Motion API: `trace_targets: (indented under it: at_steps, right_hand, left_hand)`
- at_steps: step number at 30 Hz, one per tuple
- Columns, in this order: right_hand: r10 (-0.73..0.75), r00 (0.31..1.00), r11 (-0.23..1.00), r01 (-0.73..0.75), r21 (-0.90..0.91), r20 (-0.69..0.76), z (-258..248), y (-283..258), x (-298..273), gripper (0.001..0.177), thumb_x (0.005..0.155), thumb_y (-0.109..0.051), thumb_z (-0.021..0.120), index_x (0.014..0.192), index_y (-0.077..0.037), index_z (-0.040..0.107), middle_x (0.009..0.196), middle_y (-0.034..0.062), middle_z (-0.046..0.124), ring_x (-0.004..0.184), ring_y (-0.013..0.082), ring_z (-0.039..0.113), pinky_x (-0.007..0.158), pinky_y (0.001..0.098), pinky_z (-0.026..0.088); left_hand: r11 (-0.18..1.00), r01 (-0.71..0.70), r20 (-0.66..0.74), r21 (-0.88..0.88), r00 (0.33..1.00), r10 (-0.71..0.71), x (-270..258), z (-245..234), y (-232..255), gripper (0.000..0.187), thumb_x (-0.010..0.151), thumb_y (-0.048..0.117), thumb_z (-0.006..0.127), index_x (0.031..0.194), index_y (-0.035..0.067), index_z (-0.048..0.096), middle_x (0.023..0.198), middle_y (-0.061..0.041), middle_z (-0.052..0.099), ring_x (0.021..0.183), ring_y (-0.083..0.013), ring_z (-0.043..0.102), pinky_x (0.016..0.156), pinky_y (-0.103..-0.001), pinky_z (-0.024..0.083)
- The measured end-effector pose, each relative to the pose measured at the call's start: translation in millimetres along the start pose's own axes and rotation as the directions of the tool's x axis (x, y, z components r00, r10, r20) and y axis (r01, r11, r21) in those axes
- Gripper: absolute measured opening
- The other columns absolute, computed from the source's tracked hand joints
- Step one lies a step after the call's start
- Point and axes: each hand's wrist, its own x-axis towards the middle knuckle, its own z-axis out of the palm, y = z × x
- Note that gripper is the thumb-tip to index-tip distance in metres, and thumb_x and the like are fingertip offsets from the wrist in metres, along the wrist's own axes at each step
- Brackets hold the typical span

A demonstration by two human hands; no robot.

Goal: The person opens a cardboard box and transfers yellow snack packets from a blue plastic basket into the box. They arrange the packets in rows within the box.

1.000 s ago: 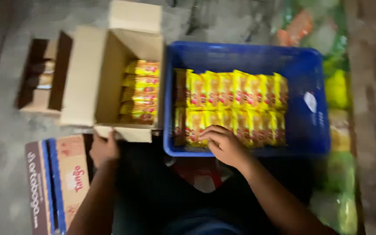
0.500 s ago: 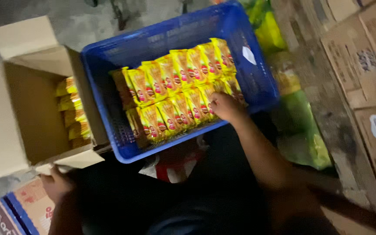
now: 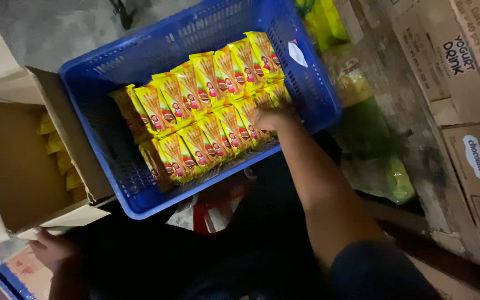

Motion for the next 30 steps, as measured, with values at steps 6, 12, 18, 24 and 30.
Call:
trace_targets:
  at_steps: [6, 12, 18, 24, 30]
  right_hand:
    - [-0.081, 0.997, 0.984, 0.079, 0.157, 0.005, 6, 12, 26, 0.043, 0.095, -0.009, 0.056, 0.132, -0.025, 0.068, 0.151, 0.0065, 0.056, 0.123, 0.0268, 0.061, 0.091, 0.0369, 0.049]
    - [-0.211, 0.971, 0.936, 0.234, 0.262, -0.115, 8, 16, 35, 0.027, 0.095, -0.014, 0.068, 0.121, -0.017, 0.070, 0.139, 0.0079, 0.061, 0.118, 0.0269, 0.063, 0.090, 0.0407, 0.052]
    - [-0.240, 0.965, 0.920, 0.260, 0.294, -0.102, 9, 20, 30, 0.023, 0.095, -0.023, 0.071, 0.117, -0.024, 0.063, 0.084, 0.0043, 0.058, 0.070, 0.0190, 0.056, 0.061, 0.0341, 0.038]
    - [-0.400, 0.822, 0.777, 0.539, 0.325, -0.406, 22, 27, 48, 0.027, 0.088, 0.000, 0.063, 0.100, -0.021, 0.053, 0.120, 0.0064, 0.051, 0.096, 0.0219, 0.051, 0.071, 0.0358, 0.040]
    - [-0.319, 0.636, 0.417, 0.760, 0.499, -0.702, 26, 24, 49, 0.042, 0.087, 0.003, 0.066, 0.114, -0.017, 0.041, 0.118, 0.0119, 0.049, 0.111, 0.0244, 0.054, 0.085, 0.0360, 0.047]
  left_hand:
    - [0.998, -0.054, -0.001, 0.020, 0.999, 0.054, 2, 1, -5, 0.071, 0.123, 0.046, 0.035, 0.130, -0.022, 0.056, 0.124, -0.047, 0.058, 0.112, -0.0609, 0.052, 0.090, -0.059, 0.038]
    - [0.999, 0.019, -0.018, 0.048, 1.000, -0.018, 9, 5, -15, 0.072, 0.123, 0.050, 0.037, 0.123, -0.019, 0.057, 0.118, -0.045, 0.059, 0.103, -0.0601, 0.053, 0.085, -0.060, 0.037]
    - [1.000, -0.007, 0.002, -0.005, 1.000, 0.007, 4, 3, -17, 0.069, 0.121, 0.048, 0.036, 0.130, -0.017, 0.056, 0.124, -0.042, 0.060, 0.110, -0.0557, 0.055, 0.089, -0.057, 0.037]
    - [0.998, -0.058, 0.021, -0.017, 0.998, 0.059, 3, 3, -12, 0.064, 0.118, 0.039, 0.036, 0.139, -0.019, 0.052, 0.134, -0.045, 0.054, 0.121, -0.0594, 0.049, 0.096, -0.058, 0.035]
    - [0.988, -0.090, 0.011, -0.128, 0.996, 0.092, -2, 6, -8, 0.052, 0.116, 0.029, 0.043, 0.138, -0.018, 0.053, 0.134, -0.042, 0.057, 0.121, -0.0548, 0.052, 0.096, -0.055, 0.037]
